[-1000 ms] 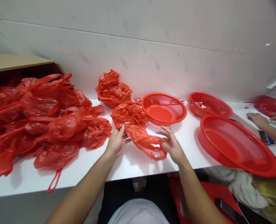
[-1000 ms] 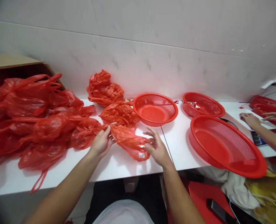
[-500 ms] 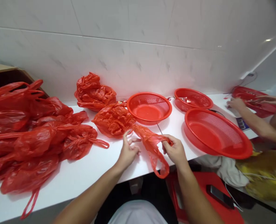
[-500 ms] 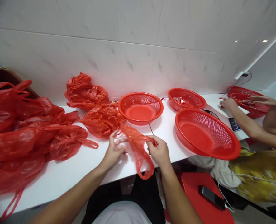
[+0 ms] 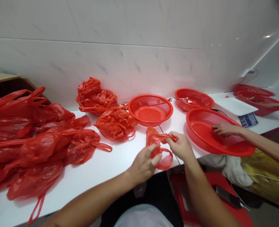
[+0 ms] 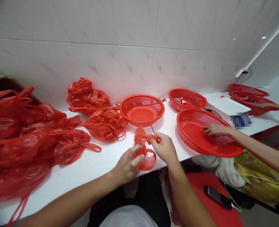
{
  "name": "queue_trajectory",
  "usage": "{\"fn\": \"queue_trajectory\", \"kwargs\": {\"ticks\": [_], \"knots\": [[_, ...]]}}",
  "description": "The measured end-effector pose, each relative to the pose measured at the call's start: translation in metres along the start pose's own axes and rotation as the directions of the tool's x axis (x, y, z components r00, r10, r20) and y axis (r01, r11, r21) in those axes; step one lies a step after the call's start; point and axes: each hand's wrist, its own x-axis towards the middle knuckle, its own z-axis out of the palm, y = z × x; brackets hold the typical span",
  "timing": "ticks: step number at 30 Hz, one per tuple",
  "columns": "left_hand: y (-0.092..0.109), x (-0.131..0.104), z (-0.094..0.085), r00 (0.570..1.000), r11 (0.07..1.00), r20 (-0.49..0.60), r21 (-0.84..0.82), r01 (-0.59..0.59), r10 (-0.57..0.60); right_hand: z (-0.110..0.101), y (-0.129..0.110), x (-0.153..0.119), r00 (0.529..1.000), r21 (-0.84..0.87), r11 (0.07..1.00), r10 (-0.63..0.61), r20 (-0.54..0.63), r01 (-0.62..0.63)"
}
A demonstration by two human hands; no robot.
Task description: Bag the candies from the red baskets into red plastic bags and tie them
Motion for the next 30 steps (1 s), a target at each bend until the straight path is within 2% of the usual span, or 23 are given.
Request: {"fn": "queue_trajectory", "kwargs": {"ticks": [2, 4, 6, 7, 9, 11, 12, 13, 14, 16, 18, 20, 22, 24, 26, 30], "knots": [[-0.025, 0.017, -0.001, 0.995, 0.999, 0.092, -0.026, 0.037, -0.035, -0.021, 0.000, 0.026, 0.995, 0.040, 0.998, 0.052, -0.082, -0.049], [-0.042, 0.041, -0.004, 0.979, 0.997, 0.197, -0.048, 0.059, -0.049, -0.042, -0.002, 0.054, 0.972, 0.155, 0.982, 0.133, -0.191, -0.104], [-0.049, 0.063, -0.008, 0.973, 0.999, 0.228, -0.031, 0.044, -0.036, -0.055, -0.006, 0.070, 0.960, 0.216, 0.965, 0.195, -0.201, -0.151], [-0.050, 0.070, -0.011, 0.975, 0.999, 0.219, -0.022, 0.039, -0.033, -0.058, -0.009, 0.071, 0.962, 0.202, 0.970, 0.176, -0.209, -0.134], [-0.051, 0.075, -0.018, 0.982, 0.999, 0.187, -0.032, 0.040, -0.033, -0.054, -0.017, 0.057, 0.956, 0.110, 0.994, 0.035, -0.290, -0.002], [-0.051, 0.069, -0.025, 0.982, 0.996, 0.184, -0.066, 0.062, -0.048, -0.038, -0.025, 0.029, 0.892, 0.002, 0.982, -0.171, -0.419, 0.190], [-0.052, 0.064, -0.029, 0.978, 0.994, 0.198, -0.079, 0.074, -0.057, -0.028, -0.028, 0.015, 0.858, -0.029, 0.963, -0.251, -0.448, 0.267], [-0.052, 0.058, -0.033, 0.974, 0.992, 0.219, -0.092, 0.084, -0.062, -0.018, -0.031, 0.001, 0.848, -0.053, 0.943, -0.318, -0.423, 0.327], [-0.053, 0.053, -0.038, 0.968, 0.989, 0.241, -0.110, 0.095, -0.067, -0.008, -0.033, -0.009, 0.858, -0.079, 0.926, -0.371, -0.354, 0.368], [-0.053, 0.044, -0.046, 0.959, 0.977, 0.271, -0.173, 0.126, -0.075, 0.008, -0.035, -0.020, 0.901, -0.173, 0.902, -0.417, -0.119, 0.394], [-0.051, 0.039, -0.055, 0.954, 0.953, 0.282, -0.244, 0.177, -0.104, 0.019, -0.033, -0.021, 0.933, -0.341, 0.868, -0.339, 0.123, 0.361], [-0.049, 0.034, -0.062, 0.943, 0.928, 0.285, -0.274, 0.252, -0.172, 0.026, -0.027, -0.018, 0.944, -0.502, 0.809, -0.190, 0.269, 0.306], [-0.047, 0.029, -0.068, 0.927, 0.903, 0.279, -0.276, 0.328, -0.251, 0.032, -0.022, -0.017, 0.943, -0.598, 0.760, -0.057, 0.329, 0.254], [-0.046, 0.024, -0.071, 0.909, 0.868, 0.269, -0.301, 0.394, -0.319, 0.037, -0.018, -0.019, 0.940, -0.631, 0.747, 0.022, 0.342, 0.212], [-0.045, 0.019, -0.073, 0.891, 0.822, 0.243, -0.350, 0.450, -0.384, 0.043, -0.015, -0.022, 0.943, -0.622, 0.762, 0.042, 0.329, 0.183], [-0.043, 0.012, -0.075, 0.850, 0.731, 0.221, -0.437, 0.525, -0.478, 0.053, -0.010, -0.023, 0.960, -0.542, 0.823, -0.013, 0.278, 0.169]]}}
